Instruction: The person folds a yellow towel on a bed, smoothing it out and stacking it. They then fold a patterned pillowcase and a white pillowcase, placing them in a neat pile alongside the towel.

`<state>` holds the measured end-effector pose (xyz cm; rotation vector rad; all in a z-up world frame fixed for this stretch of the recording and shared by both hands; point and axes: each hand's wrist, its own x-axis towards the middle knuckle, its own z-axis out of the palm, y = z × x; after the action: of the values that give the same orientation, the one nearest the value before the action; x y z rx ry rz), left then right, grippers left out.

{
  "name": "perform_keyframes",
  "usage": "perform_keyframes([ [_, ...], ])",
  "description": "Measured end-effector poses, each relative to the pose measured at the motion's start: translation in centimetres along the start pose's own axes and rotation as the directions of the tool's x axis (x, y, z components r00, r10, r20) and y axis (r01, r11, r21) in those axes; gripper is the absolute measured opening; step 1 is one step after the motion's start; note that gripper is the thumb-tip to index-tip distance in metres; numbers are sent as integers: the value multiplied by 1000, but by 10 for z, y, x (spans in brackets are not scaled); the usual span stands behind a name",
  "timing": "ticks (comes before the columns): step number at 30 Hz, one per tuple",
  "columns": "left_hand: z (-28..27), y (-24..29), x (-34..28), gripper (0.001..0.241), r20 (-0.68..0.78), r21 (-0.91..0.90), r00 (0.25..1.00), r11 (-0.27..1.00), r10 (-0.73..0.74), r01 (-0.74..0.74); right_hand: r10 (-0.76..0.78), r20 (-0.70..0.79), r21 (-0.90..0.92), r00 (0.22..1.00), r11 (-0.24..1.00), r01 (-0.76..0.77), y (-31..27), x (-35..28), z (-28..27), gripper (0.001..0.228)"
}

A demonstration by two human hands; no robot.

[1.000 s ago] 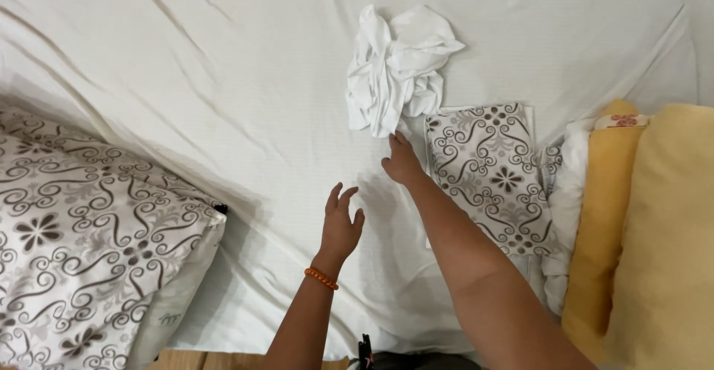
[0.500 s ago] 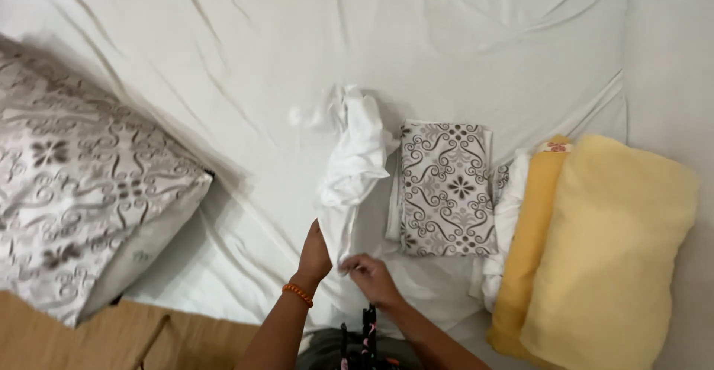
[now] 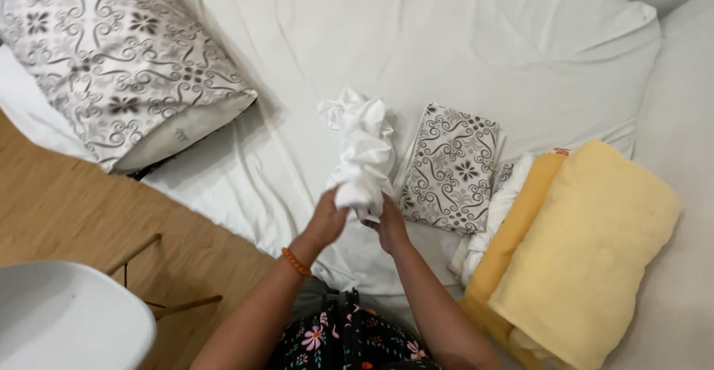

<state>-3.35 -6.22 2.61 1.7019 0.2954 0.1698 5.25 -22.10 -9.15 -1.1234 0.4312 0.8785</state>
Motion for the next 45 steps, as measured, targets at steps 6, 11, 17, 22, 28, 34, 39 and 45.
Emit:
perform_keyframes([
  [6,-68,-124,47,28,-215,-480,973,859,82,-178,-543,412,-715,732,305,629,16,4,-9,49],
  [11,-86,69,-5,51,-115,-352,983,919,144,-176,-763,258,-736,592,242,633,-22,-69,93,93],
  [17,-147,75,-41,38,-48,-135,965,956,256,-260,-693,470,-767,546,-14,642,3,-39,133,82],
  [22,-204,73,-50,44,51,281,957,915,285,-288,-412,313,-941,856,-12,339,9,-79,200,49],
  [28,-227,69,-52,44,189,246,911,881,366,-404,-627,725,-387,285,-29,922,7,-141,243,34],
  [34,-245,61,-43,49,265,532,959,815,97,-230,-464,441,-758,768,266,596,2,-159,241,28],
  [39,-256,49,-40,43,311,612,801,537,512,-581,-668,460,-802,584,-31,597,-16,-188,234,32],
  [45,-247,49,-33,27,262,10,962,997,72,-77,-823,309,-883,476,-63,464,-37,-221,244,34],
])
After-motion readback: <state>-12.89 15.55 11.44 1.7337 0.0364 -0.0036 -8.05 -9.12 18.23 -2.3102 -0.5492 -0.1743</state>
